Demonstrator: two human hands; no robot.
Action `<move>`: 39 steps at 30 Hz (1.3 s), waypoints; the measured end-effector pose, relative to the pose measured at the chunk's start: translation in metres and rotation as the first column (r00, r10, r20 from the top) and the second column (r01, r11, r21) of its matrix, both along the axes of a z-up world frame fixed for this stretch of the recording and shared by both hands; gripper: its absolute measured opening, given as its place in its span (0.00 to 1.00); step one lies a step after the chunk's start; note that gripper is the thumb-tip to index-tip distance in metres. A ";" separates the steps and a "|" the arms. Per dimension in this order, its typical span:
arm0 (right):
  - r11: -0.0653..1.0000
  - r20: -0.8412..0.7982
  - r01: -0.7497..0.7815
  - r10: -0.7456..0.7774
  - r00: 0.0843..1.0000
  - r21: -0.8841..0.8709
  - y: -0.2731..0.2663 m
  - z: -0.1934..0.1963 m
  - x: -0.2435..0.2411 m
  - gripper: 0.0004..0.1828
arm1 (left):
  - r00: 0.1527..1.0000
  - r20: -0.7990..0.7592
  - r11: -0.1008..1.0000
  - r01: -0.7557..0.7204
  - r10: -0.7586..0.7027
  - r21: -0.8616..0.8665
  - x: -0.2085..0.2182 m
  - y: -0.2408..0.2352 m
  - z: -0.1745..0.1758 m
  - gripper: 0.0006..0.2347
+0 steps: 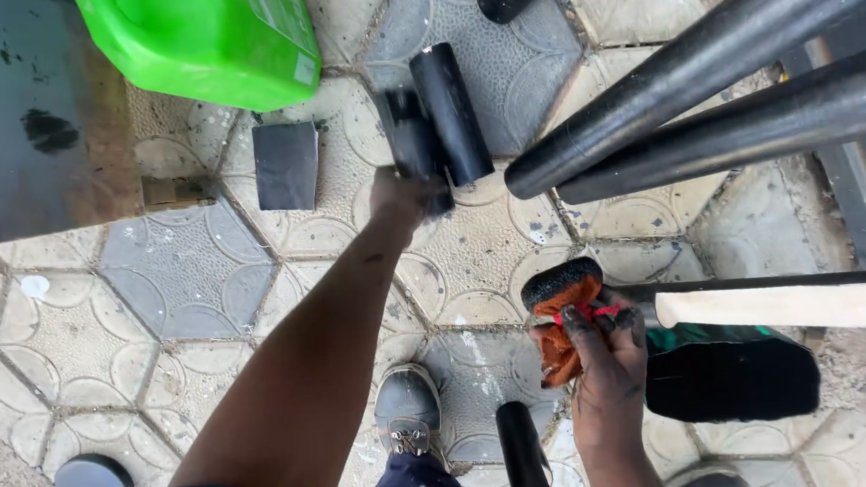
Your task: Painting small cylindrical tubes with black paint using a sponge
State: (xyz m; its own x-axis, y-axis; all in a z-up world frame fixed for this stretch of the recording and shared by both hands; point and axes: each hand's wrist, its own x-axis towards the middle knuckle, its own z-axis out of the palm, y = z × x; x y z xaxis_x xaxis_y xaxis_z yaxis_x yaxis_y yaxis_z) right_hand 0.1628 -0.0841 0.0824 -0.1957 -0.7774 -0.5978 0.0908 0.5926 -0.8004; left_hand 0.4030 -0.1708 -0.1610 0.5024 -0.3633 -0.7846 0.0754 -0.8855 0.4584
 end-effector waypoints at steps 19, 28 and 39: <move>0.877 0.448 0.354 -0.472 0.759 0.324 0.064 0.052 -0.072 0.29 | 0.476 -0.731 0.720 -0.694 0.489 0.030 -0.208 0.225 0.319 0.29; 0.967 0.410 0.146 -0.222 0.885 0.207 0.071 0.071 -0.138 0.19 | 0.188 -0.667 0.498 -0.810 0.721 0.310 -0.276 0.207 0.340 0.45; 0.927 -0.600 -0.220 0.366 0.711 0.304 0.030 -0.030 -0.242 0.19 | 0.160 -0.690 0.601 -0.650 0.706 0.465 -0.277 0.216 0.295 0.10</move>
